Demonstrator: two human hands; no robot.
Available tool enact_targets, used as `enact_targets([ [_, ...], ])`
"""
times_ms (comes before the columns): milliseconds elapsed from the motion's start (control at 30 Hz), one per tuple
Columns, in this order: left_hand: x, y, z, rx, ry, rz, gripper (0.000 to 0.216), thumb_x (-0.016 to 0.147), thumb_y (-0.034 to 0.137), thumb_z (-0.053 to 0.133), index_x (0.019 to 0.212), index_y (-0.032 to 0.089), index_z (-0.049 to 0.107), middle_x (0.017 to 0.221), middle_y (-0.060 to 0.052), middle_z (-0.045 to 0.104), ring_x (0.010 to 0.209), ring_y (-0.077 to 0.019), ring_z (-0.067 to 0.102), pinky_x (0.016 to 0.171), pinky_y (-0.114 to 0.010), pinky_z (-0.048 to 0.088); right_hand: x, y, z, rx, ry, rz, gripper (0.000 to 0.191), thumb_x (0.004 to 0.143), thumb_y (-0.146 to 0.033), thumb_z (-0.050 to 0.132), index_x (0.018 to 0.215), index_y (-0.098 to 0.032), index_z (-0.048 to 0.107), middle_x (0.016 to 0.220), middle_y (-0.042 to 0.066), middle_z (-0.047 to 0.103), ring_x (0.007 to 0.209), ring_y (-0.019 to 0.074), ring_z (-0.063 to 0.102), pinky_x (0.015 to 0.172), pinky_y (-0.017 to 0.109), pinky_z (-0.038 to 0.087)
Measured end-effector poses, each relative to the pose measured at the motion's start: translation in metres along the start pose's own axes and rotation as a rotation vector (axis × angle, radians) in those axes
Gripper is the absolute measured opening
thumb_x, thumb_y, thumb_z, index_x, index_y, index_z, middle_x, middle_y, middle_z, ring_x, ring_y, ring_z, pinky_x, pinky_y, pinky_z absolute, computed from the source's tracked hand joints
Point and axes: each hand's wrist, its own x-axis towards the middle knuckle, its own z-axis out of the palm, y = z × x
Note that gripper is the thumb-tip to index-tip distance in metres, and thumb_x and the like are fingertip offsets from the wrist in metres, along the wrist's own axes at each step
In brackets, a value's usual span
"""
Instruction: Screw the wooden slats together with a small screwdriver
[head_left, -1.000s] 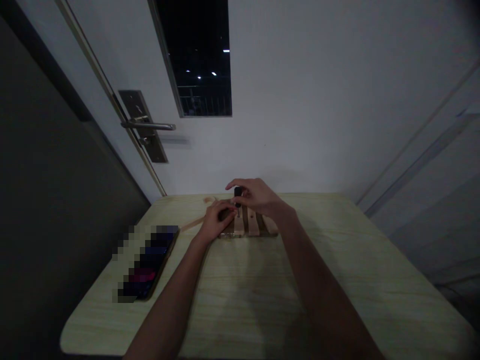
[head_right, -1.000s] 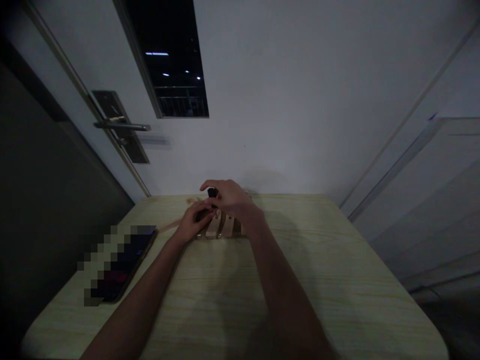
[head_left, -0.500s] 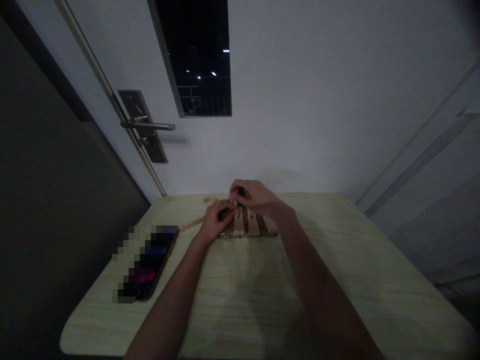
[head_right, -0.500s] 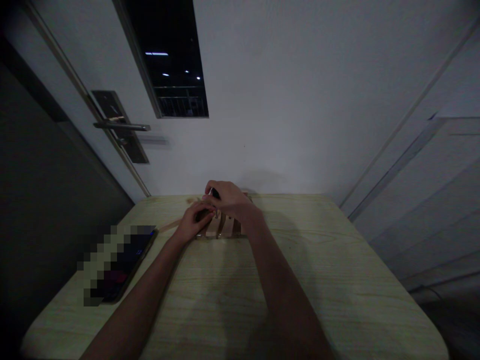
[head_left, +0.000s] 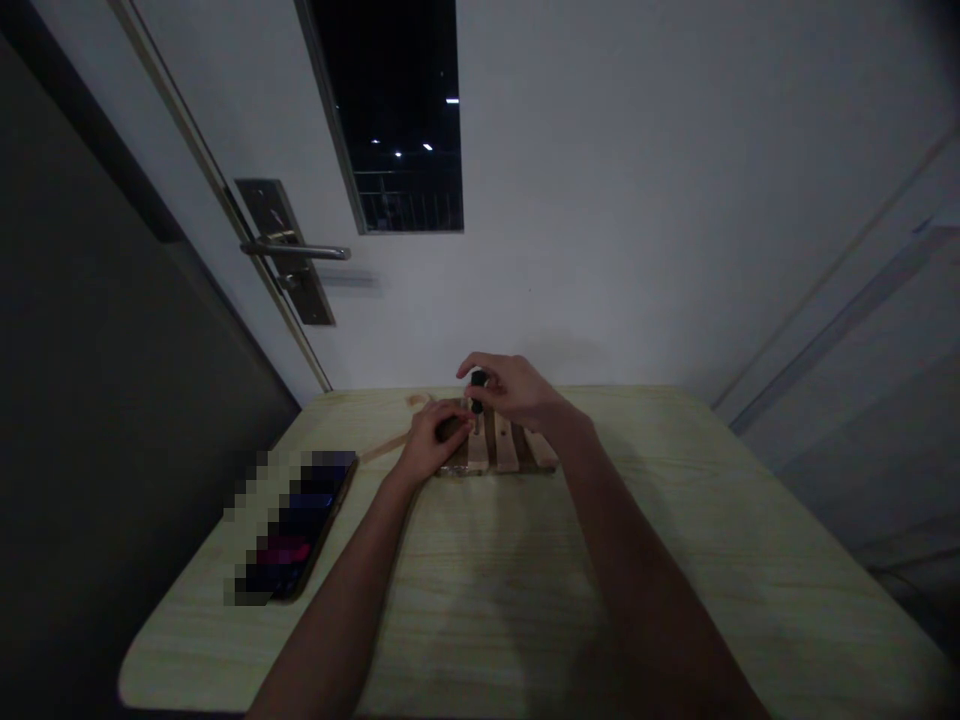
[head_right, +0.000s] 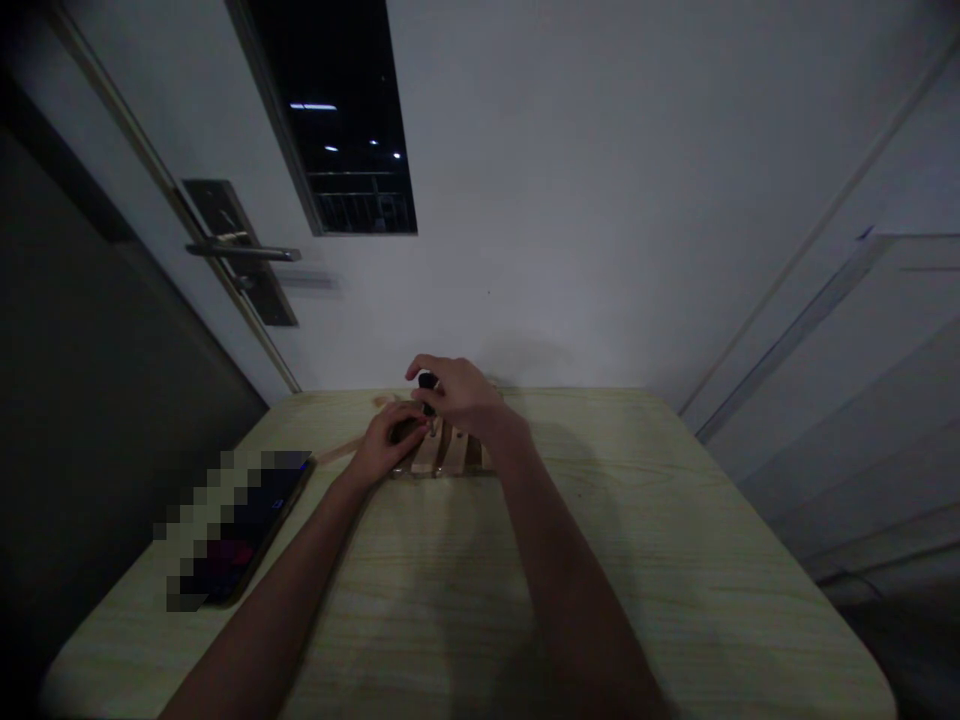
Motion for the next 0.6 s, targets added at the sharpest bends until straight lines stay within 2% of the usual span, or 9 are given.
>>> enact_targets([
  [100, -0.0001, 0.0008, -0.0004, 0.0, -0.002, 0.0, 0.017, 0.082, 0.031, 0.059, 0.093, 0.02, 0.066, 0.095, -0.006, 0.067, 0.093, -0.0214, 0.059, 0.087, -0.039, 0.044, 0.0026, -0.0027, 0.0005, -0.13, 0.048, 0.025, 0.012, 0.079, -0.029, 0.061, 0.084, -0.018, 0.063, 0.068, 0.0, 0.06, 0.061, 0.0102, 0.05, 0.059, 0.024, 0.031],
  [233, -0.0009, 0.001, -0.0006, -0.004, 0.015, -0.01, 0.02, 0.081, 0.032, 0.06, 0.097, 0.021, 0.065, 0.097, -0.006, 0.066, 0.095, -0.0222, 0.058, 0.088, -0.04, 0.045, 0.0035, -0.0054, 0.0022, -0.213, 0.074, 0.078, 0.016, 0.08, -0.035, 0.062, 0.077, -0.018, 0.062, 0.067, 0.001, 0.06, 0.061, 0.0113, 0.049, 0.058, 0.025, 0.03],
  [367, -0.0014, 0.0012, -0.0009, 0.015, 0.006, -0.008, 0.026, 0.081, 0.033, 0.06, 0.104, 0.02, 0.062, 0.098, -0.007, 0.066, 0.095, -0.0227, 0.058, 0.088, -0.041, 0.044, 0.0031, -0.0011, 0.0044, -0.077, 0.103, -0.011, 0.012, 0.08, -0.028, 0.061, 0.082, -0.017, 0.061, 0.076, 0.002, 0.061, 0.067, 0.0107, 0.05, 0.064, 0.024, 0.036],
  [467, -0.0014, 0.0008, -0.0013, 0.059, 0.009, -0.005, 0.032, 0.081, 0.035, 0.061, 0.11, 0.022, 0.061, 0.108, -0.008, 0.062, 0.103, -0.0239, 0.055, 0.093, -0.043, 0.041, 0.0025, 0.0012, 0.0044, 0.019, 0.078, -0.059, 0.01, 0.078, -0.022, 0.058, 0.086, -0.017, 0.063, 0.08, 0.001, 0.062, 0.067, 0.0094, 0.051, 0.063, 0.022, 0.038],
  [600, -0.0021, -0.0028, -0.001, 0.107, -0.007, 0.01, 0.036, 0.082, 0.036, 0.059, 0.116, 0.025, 0.06, 0.124, -0.008, 0.055, 0.116, -0.0258, 0.048, 0.1, -0.045, 0.036, 0.0009, -0.0001, 0.002, 0.077, 0.022, -0.045, 0.023, 0.073, -0.011, 0.053, 0.091, -0.017, 0.066, 0.086, 0.002, 0.065, 0.068, 0.009, 0.052, 0.063, 0.022, 0.04],
])
